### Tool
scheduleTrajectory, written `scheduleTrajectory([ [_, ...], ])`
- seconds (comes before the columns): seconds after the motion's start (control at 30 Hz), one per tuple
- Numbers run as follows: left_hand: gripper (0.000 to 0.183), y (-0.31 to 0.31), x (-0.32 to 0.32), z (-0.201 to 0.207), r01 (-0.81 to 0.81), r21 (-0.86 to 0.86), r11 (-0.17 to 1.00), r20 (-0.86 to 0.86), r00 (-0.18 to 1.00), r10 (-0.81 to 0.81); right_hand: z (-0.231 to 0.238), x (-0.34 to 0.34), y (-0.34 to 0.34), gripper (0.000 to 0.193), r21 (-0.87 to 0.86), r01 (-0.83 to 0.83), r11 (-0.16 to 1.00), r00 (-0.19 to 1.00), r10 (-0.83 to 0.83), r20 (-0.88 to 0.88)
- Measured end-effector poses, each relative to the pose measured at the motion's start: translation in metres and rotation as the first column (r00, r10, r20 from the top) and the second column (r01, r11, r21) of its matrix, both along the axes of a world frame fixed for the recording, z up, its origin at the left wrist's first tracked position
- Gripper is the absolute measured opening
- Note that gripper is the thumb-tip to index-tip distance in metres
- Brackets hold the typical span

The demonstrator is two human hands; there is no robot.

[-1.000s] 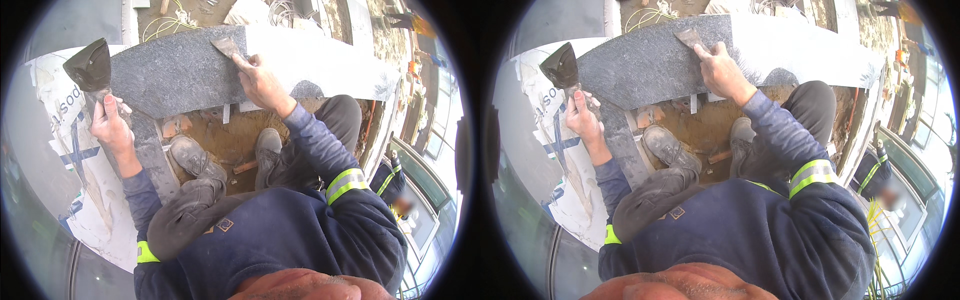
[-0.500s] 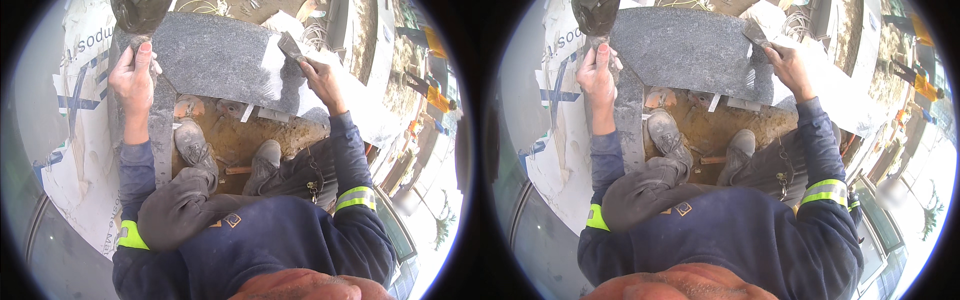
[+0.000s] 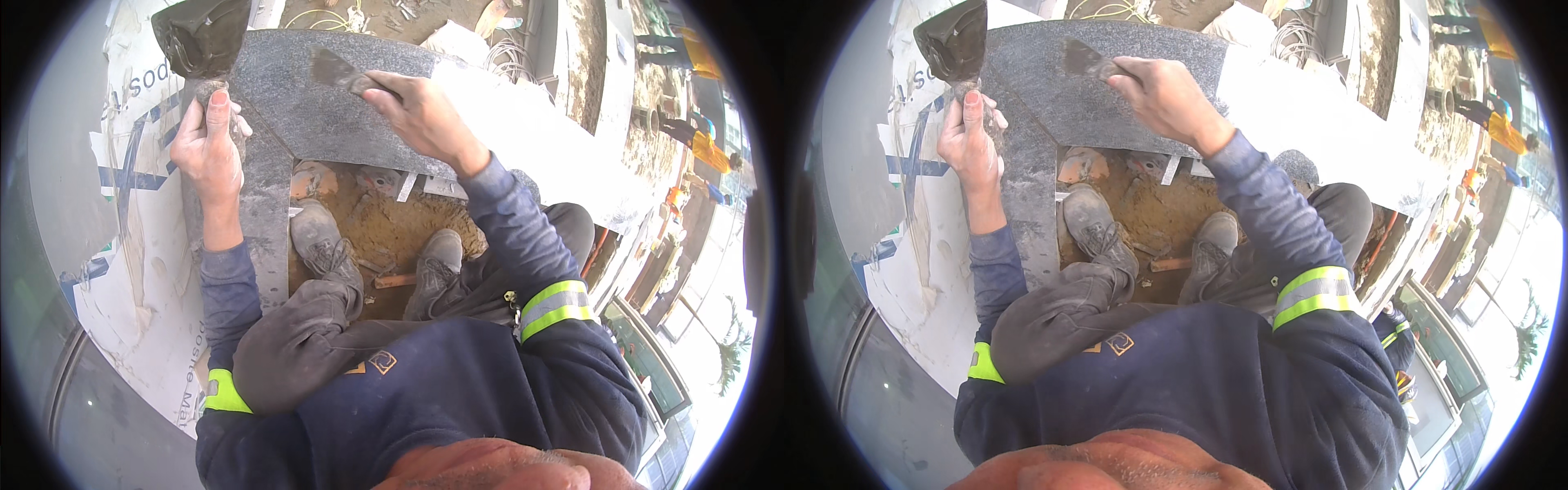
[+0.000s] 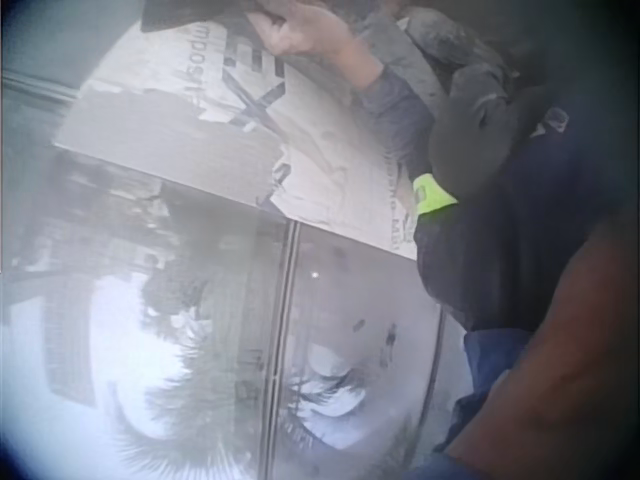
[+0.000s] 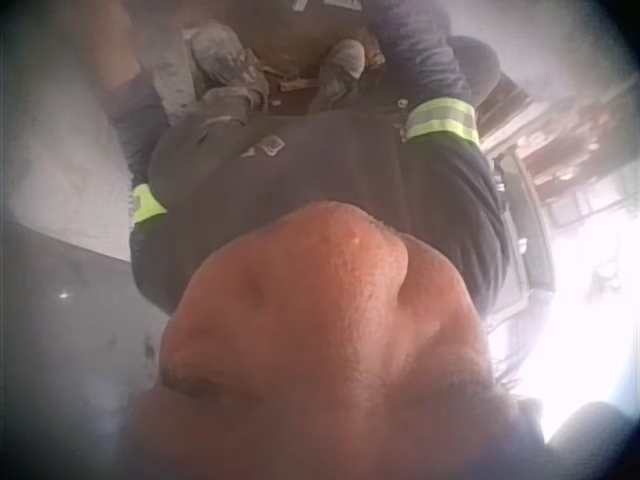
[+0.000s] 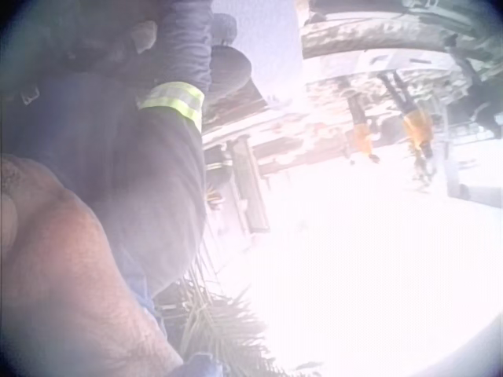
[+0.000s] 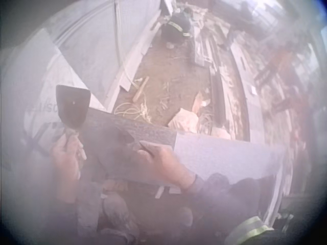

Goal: The person uses a trowel to scoop adhesive and a notched trowel to spread it evenly across the back of a large stone tile. They repeatedly apply and smooth the adhesive, preparing the tile for installation.

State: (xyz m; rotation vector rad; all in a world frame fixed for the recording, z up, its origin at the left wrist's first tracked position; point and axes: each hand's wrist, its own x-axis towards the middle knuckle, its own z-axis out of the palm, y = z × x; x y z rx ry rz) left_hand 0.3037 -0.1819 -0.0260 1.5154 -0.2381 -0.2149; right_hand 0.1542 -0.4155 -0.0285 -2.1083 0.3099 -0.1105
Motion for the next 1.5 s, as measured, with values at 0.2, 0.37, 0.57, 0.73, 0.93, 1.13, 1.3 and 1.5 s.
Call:
scheduleTrajectory([
  [0.2,0.028,0.013,0.014,-0.005,0.006,-0.003,1.000,-0.013,1.000,-0.006,-0.004,-0.132,-0.068,0.041,-0.085,0.473,0.877,0.779,-0.461,-0.426],
  [0.37,0.029,0.015,0.028,-0.001,-0.033,0.031,0.999,-0.033,0.999,0.034,-0.006,-0.089,-0.054,0.038,-0.101,0.292,0.951,0.855,-0.307,-0.419],
  [0.57,0.029,0.028,0.046,0.003,-0.100,-0.031,0.995,0.015,0.995,0.101,-0.021,0.041,-0.008,0.029,-0.129,0.101,0.986,0.952,-0.133,-0.274],
  [0.73,0.030,0.045,0.050,0.006,-0.208,0.027,0.978,0.111,0.973,0.204,-0.017,0.104,0.035,0.033,-0.175,-0.093,0.980,0.995,0.089,-0.034],
  [0.93,0.028,0.082,0.015,0.083,-0.132,0.278,0.952,-0.030,0.989,0.146,0.095,0.067,0.024,0.041,0.181,0.063,0.981,0.944,0.001,-0.330],
  [1.13,0.032,0.072,-0.060,0.198,0.232,0.000,0.973,-0.594,0.783,-0.187,0.222,0.038,0.054,0.040,0.542,0.375,0.752,0.907,-0.175,-0.384],
  [1.3,0.048,0.032,-0.079,0.293,0.360,-0.279,0.890,-0.756,0.489,-0.435,0.308,0.014,0.086,0.056,0.400,0.374,0.837,0.906,-0.237,-0.351],
  [1.5,0.051,0.019,-0.067,0.328,0.435,-0.337,0.835,-0.752,0.409,-0.516,0.368,-0.023,0.077,0.053,0.114,0.248,0.962,0.930,-0.203,-0.308],
])
